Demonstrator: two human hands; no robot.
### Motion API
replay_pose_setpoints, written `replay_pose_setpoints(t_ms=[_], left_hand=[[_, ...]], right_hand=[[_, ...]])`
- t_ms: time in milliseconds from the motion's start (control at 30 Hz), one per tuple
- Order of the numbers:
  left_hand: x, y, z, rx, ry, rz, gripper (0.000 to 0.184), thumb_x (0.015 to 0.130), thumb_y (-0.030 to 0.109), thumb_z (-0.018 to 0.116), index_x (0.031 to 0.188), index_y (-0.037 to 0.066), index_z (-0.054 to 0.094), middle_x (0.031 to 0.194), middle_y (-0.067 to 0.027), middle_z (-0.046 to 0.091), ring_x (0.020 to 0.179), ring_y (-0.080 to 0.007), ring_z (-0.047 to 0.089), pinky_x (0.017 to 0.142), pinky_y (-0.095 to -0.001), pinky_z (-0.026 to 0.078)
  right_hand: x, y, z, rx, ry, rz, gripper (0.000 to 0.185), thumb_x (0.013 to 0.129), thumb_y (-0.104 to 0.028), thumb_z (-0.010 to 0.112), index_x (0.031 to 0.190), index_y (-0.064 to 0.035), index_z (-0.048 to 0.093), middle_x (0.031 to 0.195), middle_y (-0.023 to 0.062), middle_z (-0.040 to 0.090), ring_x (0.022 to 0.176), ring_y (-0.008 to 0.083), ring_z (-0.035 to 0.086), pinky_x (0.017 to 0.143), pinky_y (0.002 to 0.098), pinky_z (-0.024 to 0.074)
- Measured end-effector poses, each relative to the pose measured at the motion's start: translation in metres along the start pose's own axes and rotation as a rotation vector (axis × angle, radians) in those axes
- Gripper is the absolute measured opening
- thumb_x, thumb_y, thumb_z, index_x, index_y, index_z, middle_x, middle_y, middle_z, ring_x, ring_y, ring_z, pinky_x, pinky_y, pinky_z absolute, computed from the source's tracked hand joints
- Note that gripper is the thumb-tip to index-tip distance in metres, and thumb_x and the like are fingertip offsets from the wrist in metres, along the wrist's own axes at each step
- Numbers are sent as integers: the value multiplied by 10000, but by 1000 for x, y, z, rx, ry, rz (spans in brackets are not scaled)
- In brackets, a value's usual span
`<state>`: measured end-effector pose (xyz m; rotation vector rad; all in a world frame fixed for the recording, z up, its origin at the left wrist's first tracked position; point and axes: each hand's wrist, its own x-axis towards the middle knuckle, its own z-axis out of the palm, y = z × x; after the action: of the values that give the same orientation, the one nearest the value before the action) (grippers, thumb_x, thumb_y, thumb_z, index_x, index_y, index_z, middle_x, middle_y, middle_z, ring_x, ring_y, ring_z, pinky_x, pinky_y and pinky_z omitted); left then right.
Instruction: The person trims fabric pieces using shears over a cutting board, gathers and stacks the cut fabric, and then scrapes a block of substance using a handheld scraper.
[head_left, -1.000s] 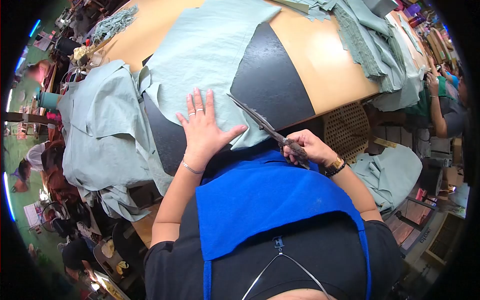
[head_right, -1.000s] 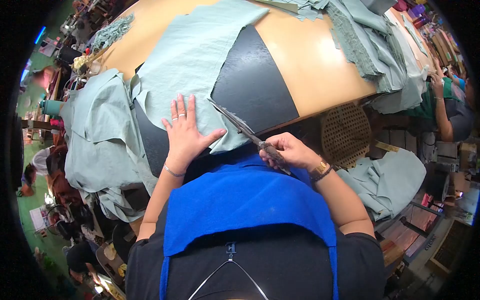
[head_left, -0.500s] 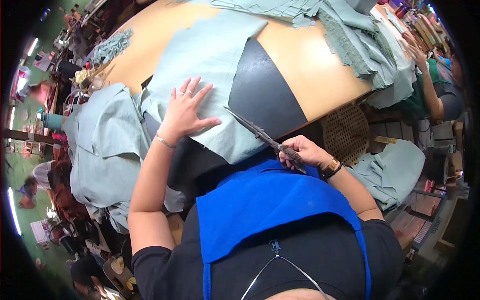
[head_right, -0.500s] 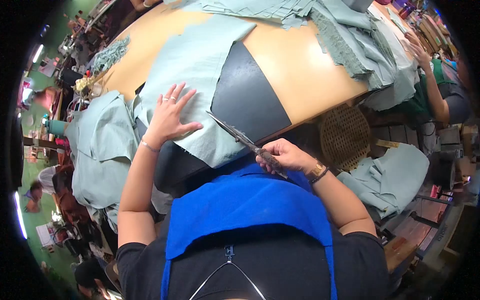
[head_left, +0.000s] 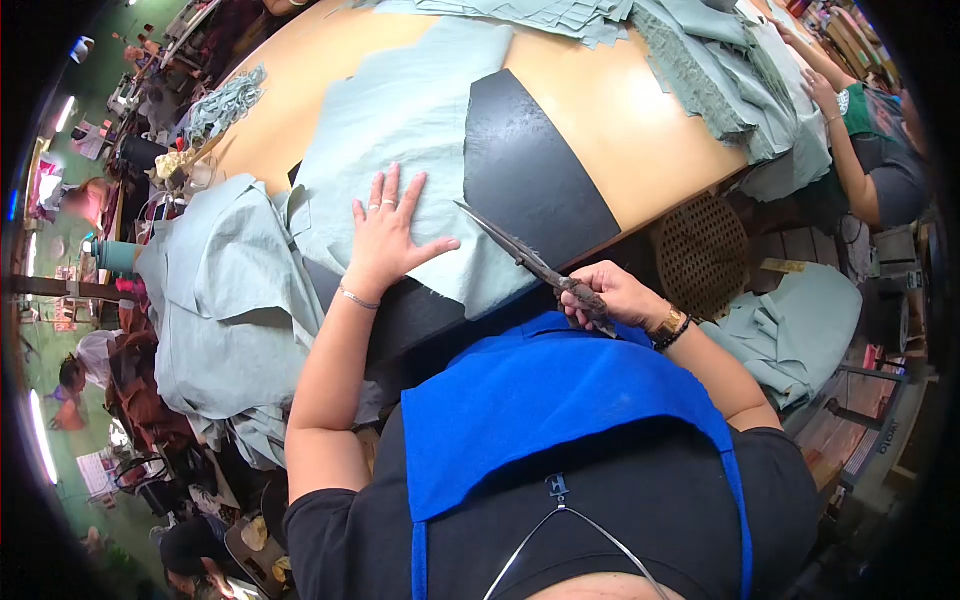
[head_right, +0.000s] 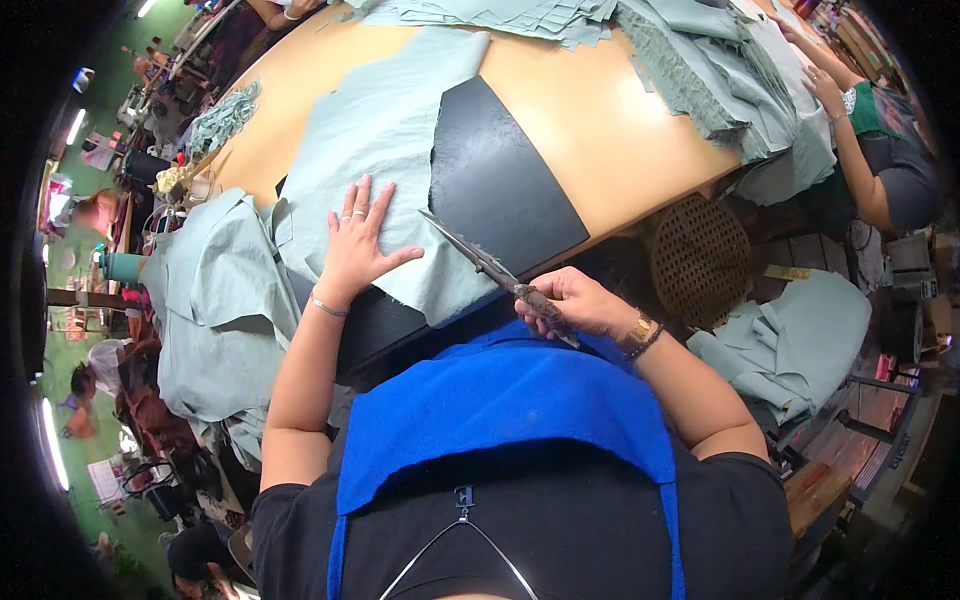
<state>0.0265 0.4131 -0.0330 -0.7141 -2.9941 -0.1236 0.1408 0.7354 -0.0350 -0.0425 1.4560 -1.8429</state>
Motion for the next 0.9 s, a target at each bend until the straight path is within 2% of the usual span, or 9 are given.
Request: replay_pose_setpoints(t_ms=[167, 400, 500, 700, 800, 900], left_hand=[[-6, 14, 2, 0, 12, -52, 1068, 657, 804, 577, 1485, 189, 298, 1533, -226, 213, 1416, -423, 183, 1026, -708, 181], [-11, 30, 1, -20, 14, -149, 1061, 678, 795, 571, 1487, 168, 291, 1540, -234, 184, 1422, -426, 157, 1026, -718, 149], [-12, 40, 0, -6, -10, -192, 1033, 701, 756, 592, 1500, 191, 260, 1555, -211, 155, 1437, -401, 127, 1033, -710, 161], [-14, 52, -2, 3, -40, -226, 1027, 723, 756, 571, 1507, 187, 230, 1552, -232, 134, 1431, -423, 119, 1025, -719, 158], [-16, 60, -5, -20, -82, -287, 975, 755, 731, 563, 1494, 170, 264, 1535, -249, 173, 1418, -426, 165, 1032, -704, 185], [0, 29, -1, -361, -122, -271, 953, 739, 759, 549, 1443, 142, 371, 1510, -258, 232, 1391, -430, 235, 1032, -692, 211]], right_hand=[[7, -7, 3, 11, 20, 29, 227, 884, -254, 672, 868, -29, 649, 730, 37, 630, 598, 78, 590, 515, 212, 478], [-3, 1, 1, -14, 35, -37, 233, 892, -251, 662, 852, -22, 641, 728, 23, 623, 597, 73, 589, 544, 212, 499], [-3, -2, 0, -6, 17, -18, 221, 894, -241, 659, 845, -26, 640, 723, 20, 621, 598, 69, 588, 538, 212, 496], [1, -4, 1, 31, 49, 9, 193, 895, -219, 659, 852, -32, 646, 717, 17, 625, 588, 63, 584, 527, 212, 490], [-3, 2, -1, 33, 38, -19, 193, 893, -220, 661, 873, -28, 653, 724, 21, 632, 587, 65, 587, 532, 211, 493], [-7, 3, -2, 49, 54, -16, 191, 889, -217, 663, 894, -25, 659, 735, 27, 638, 591, 67, 590, 538, 211, 497]])
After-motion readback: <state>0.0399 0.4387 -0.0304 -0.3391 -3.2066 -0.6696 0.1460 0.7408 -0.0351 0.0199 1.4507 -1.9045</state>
